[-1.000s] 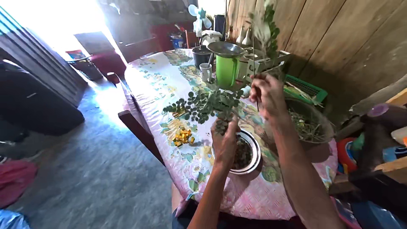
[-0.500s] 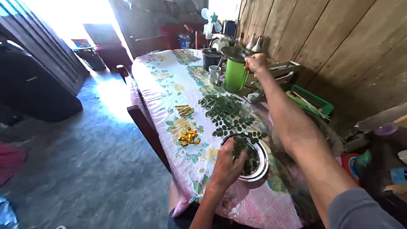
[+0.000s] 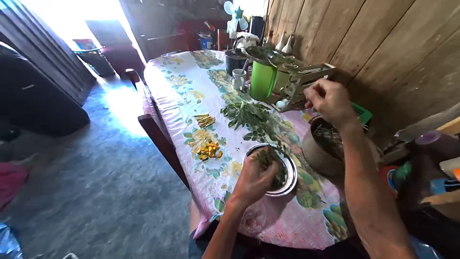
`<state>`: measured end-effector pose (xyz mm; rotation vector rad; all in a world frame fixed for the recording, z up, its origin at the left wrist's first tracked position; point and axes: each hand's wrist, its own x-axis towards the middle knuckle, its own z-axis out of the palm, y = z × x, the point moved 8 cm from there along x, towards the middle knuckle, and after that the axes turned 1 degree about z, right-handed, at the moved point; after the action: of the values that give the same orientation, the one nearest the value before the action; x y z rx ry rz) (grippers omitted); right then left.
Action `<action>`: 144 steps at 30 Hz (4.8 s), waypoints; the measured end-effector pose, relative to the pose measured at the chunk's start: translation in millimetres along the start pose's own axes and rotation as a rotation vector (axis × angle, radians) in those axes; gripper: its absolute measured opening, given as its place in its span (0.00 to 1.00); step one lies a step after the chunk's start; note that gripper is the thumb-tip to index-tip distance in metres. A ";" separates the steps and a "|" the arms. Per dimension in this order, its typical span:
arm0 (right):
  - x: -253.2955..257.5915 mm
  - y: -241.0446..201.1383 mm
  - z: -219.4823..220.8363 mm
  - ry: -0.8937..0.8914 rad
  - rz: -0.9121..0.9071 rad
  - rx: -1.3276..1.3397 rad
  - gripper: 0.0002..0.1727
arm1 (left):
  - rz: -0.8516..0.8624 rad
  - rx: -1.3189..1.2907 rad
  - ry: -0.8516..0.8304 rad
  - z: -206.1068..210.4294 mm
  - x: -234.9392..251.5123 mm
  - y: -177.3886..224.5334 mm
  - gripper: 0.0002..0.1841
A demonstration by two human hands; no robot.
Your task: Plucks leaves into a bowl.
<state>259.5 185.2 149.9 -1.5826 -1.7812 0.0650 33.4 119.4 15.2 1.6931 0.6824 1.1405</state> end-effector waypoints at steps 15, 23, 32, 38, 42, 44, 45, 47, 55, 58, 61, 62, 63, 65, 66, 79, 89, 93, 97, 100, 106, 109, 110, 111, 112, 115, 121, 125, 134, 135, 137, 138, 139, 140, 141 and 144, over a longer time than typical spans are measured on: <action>-127.4 -22.4 89.6 -0.240 -0.118 0.952 0.06 | 0.137 0.304 0.325 3.3 -14.1 11.6 0.13; -128.3 -5.1 105.8 -0.116 -0.003 1.101 0.07 | -0.015 -0.313 0.424 6.4 -2.1 -14.6 0.25; -124.3 21.8 73.4 0.102 0.042 1.195 0.10 | 0.019 0.483 0.193 25.1 14.4 -11.3 0.26; -125.7 22.8 75.9 0.090 0.073 1.237 0.09 | -0.034 0.337 0.147 24.0 20.2 -11.2 0.30; -126.4 18.6 78.3 0.068 0.057 1.246 0.08 | -0.027 -0.259 0.168 29.2 22.1 -6.7 0.28; -126.2 17.6 77.5 0.071 0.049 1.257 0.08 | -0.036 -0.383 0.183 31.6 21.3 -6.4 0.26; -125.8 17.9 77.2 0.071 0.045 1.261 0.08 | -0.051 -0.417 0.193 32.3 20.6 -8.1 0.25; -125.4 17.8 77.0 0.071 0.047 1.268 0.08 | -0.070 -0.479 0.198 32.7 18.7 -12.1 0.24; -125.5 19.2 76.4 0.067 0.036 1.304 0.10 | -0.013 -0.570 0.231 30.6 10.2 -9.2 0.17; -126.1 19.2 74.0 0.083 0.042 1.305 0.10 | 0.007 -0.596 0.230 31.2 7.4 -8.5 0.15; -125.6 19.5 73.0 0.084 0.038 1.309 0.10 | 0.012 -0.588 0.259 29.5 4.8 -8.2 0.13; -125.5 19.6 72.6 0.085 0.037 1.306 0.10 | 0.018 -0.566 0.272 28.6 4.1 -7.7 0.12; -125.4 19.7 72.3 0.087 0.035 1.301 0.10 | 0.028 -0.539 0.286 27.7 3.7 -6.8 0.12; -125.6 20.5 72.4 0.090 0.027 1.299 0.11 | 0.055 -0.474 0.317 26.3 3.4 -4.3 0.09; -125.8 20.7 72.7 0.090 0.022 1.303 0.11 | 0.074 -0.445 0.327 26.2 3.6 -3.1 0.08; -125.2 45.9 44.5 0.238 -0.001 1.466 0.13 | 0.035 -0.261 0.381 27.9 10.5 -14.7 0.06; -136.4 69.6 -2.5 0.446 0.007 1.560 0.08 | 0.061 0.130 -0.059 156.7 96.7 1.6 0.08; -138.0 76.6 -13.0 0.491 -0.030 1.564 0.08 | 0.126 0.240 -0.231 171.9 107.0 12.3 0.17; -138.9 73.2 -6.7 0.483 0.070 1.530 0.09 | 0.136 -0.002 -0.082 134.2 93.6 21.0 0.16; -134.3 64.6 11.6 0.389 0.072 1.499 0.09 | 0.211 -0.145 0.066 101.6 82.0 40.8 0.21; -127.4 39.1 45.4 0.230 0.016 1.563 0.11 | 0.294 -0.165 0.184 82.9 76.8 56.3 0.14; -125.5 31.9 49.9 0.206 -0.013 1.430 0.11 | 0.312 -0.136 0.240 76.0 72.1 52.1 0.11; -126.9 33.2 50.0 0.234 -0.027 1.311 0.10 | 0.307 -0.117 0.248 73.6 70.7 50.3 0.10; -128.9 34.8 49.7 0.265 -0.042 1.166 0.09 | 0.298 -0.099 0.253 71.6 69.4 48.7 0.09; -130.9 36.3 49.4 0.304 -0.044 1.035 0.09 | 0.279 -0.078 0.250 70.1 68.5 46.7 0.09; -135.9 37.8 49.4 0.399 0.001 0.790 0.08 | 0.231 0.007 0.235 67.9 65.3 41.8 0.08; -139.8 27.4 53.4 0.306 0.102 0.668 0.08 | 0.200 0.122 0.269 58.5 55.2 32.6 0.08; -132.6 21.1 65.8 0.178 0.059 0.702 0.06 | 0.115 0.167 0.293 49.7 51.4 18.4 0.08; -135.4 21.2 87.5 0.057 0.124 0.821 0.07 | -0.016 0.168 0.170 35.1 42.7 7.1 0.08; -136.1 19.3 89.1 0.050 0.118 0.857 0.06 | -0.021 0.146 0.157 32.8 42.0 7.5 0.08; -136.7 16.9 92.3 0.054 0.107 0.918 0.04 | -0.015 0.106 0.127 30.7 41.0 8.3 0.07; -138.3 17.8 94.6 0.051 0.137 0.933 0.05 | -0.012 0.088 0.114 30.7 40.2 7.7 0.07; -140.2 19.1 96.9 0.034 0.170 0.927 0.05 | -0.013 0.067 0.102 31.3 39.4 6.0 0.07; -140.8 19.6 97.0 0.028 0.179 0.906 0.06 | -0.012 0.048 0.096 32.0 39.0 4.3 0.07; -140.6 19.7 96.0 0.037 0.174 0.888 0.07 | -0.010 0.032 0.099 32.8 38.9 3.1 0.06; -138.6 19.7 93.2 0.073 0.109 0.899 0.07 | -0.004 0.024 0.131 35.3 37.5 3.1 0.06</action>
<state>220.5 107.8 5.8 -0.9899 -1.3021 0.7396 80.7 135.3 28.3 1.6468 0.7828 1.2533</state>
